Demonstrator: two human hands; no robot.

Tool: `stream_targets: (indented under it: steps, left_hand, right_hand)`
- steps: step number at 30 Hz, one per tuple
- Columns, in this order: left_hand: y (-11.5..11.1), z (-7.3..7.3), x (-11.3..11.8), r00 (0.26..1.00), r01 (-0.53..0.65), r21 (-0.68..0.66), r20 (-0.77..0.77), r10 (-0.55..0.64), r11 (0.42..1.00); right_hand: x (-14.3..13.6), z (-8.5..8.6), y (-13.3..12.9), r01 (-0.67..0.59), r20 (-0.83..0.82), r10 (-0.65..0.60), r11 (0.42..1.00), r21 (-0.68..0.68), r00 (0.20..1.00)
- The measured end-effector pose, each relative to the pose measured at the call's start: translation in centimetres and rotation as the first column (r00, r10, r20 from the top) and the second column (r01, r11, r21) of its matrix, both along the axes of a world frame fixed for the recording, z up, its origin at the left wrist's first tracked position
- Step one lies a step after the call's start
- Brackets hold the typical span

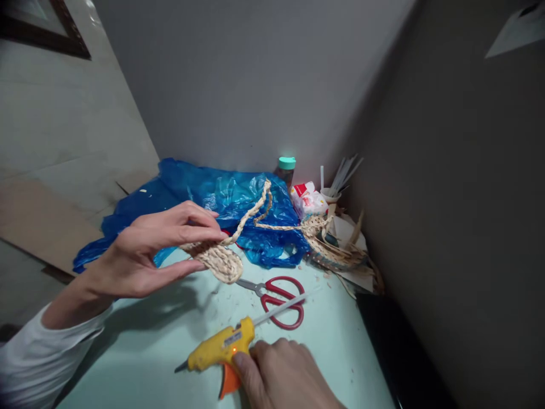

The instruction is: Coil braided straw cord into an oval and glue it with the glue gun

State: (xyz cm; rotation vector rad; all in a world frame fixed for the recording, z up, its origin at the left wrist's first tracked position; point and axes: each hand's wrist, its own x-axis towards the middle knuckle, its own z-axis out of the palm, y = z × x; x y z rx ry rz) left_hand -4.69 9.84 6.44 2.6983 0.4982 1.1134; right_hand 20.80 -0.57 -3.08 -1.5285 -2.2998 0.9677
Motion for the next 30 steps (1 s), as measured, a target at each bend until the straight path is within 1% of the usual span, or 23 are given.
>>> stream_targets:
  steps: [1,2,3,4,5,6,7,8,9,11,13,15,16,20,21,25,30]
  left_hand:
    - [0.0,0.0,0.1,1.000,0.013,-0.005,-0.008,-0.013,1.000]
    - [0.0,-0.1,0.2,1.000,0.027,-0.011,-0.015,-0.027,1.000]
    - [0.0,-0.2,0.3,0.999,0.041,-0.016,-0.021,-0.042,0.999]
    - [0.0,-0.2,0.5,0.998,0.056,-0.019,-0.026,-0.056,0.998]
    - [0.0,-0.3,0.7,0.997,0.073,-0.022,-0.033,-0.073,0.997]
    - [0.0,-0.3,0.8,0.995,0.088,-0.026,-0.040,-0.089,0.996]
    - [0.0,-0.4,1.0,0.994,0.101,-0.031,-0.049,-0.103,0.994]
    - [0.0,-0.5,1.1,0.992,0.111,-0.036,-0.057,-0.112,0.993]
    - [0.0,-0.5,1.2,0.991,0.119,-0.038,-0.063,-0.121,0.992]
    - [0.0,-0.6,1.3,0.990,0.120,-0.042,-0.076,-0.123,0.992]
    - [0.0,-0.8,1.2,0.990,0.111,-0.048,-0.083,-0.114,0.993]
    - [0.1,-0.9,1.2,0.992,0.093,-0.067,-0.081,-0.098,0.993]
    - [0.1,-1.0,1.2,0.993,0.087,-0.079,-0.079,-0.093,0.993]
    - [0.3,-1.4,1.3,0.993,0.079,-0.099,-0.078,-0.087,0.992]
    - [0.3,-1.5,1.4,0.993,0.078,-0.097,-0.078,-0.086,0.992]
    - [0.2,-1.6,1.6,0.993,0.068,-0.108,-0.086,-0.078,0.992]
    - [0.0,-1.6,1.8,0.994,0.044,-0.140,-0.096,-0.058,0.989]
  right_hand:
    - [0.3,1.0,0.3,0.014,0.031,-0.016,0.998,0.057,0.999]
    - [0.6,2.2,0.7,0.044,-0.018,-0.041,0.984,0.173,0.999]
    - [0.9,3.5,1.1,0.110,-0.117,-0.074,0.931,0.347,0.990]
    - [1.2,4.8,1.6,0.166,-0.175,-0.089,0.853,0.495,0.981]
    - [1.4,6.1,2.2,0.220,-0.225,-0.086,0.692,0.688,0.971]
    - [1.6,7.2,2.9,0.214,-0.223,-0.041,0.493,0.843,0.974]
    - [1.7,8.1,3.7,0.132,-0.123,-0.049,0.445,0.886,0.991]
    - [1.8,8.7,4.6,0.021,-0.026,0.008,0.412,0.911,1.000]
    - [1.8,9.1,5.4,-0.083,0.052,0.085,0.423,0.902,0.995]
    - [1.9,9.1,6.7,-0.217,0.158,0.168,0.428,0.878,0.973]
    - [2.1,8.7,7.5,-0.268,0.196,0.205,0.429,0.863,0.959]
    - [2.3,8.3,7.4,-0.253,0.180,0.207,0.416,0.873,0.962]
    - [2.4,8.1,7.2,-0.231,0.165,0.193,0.398,0.888,0.967]
    - [2.2,7.7,5.8,-0.147,0.121,0.103,0.295,0.944,0.987]
    - [2.1,7.6,5.5,-0.134,0.115,0.085,0.284,0.949,0.990]
    - [2.0,6.8,4.3,-0.103,0.083,0.077,0.304,0.947,0.994]
    - [1.9,6.1,3.3,-0.067,0.045,0.079,0.303,0.951,0.996]
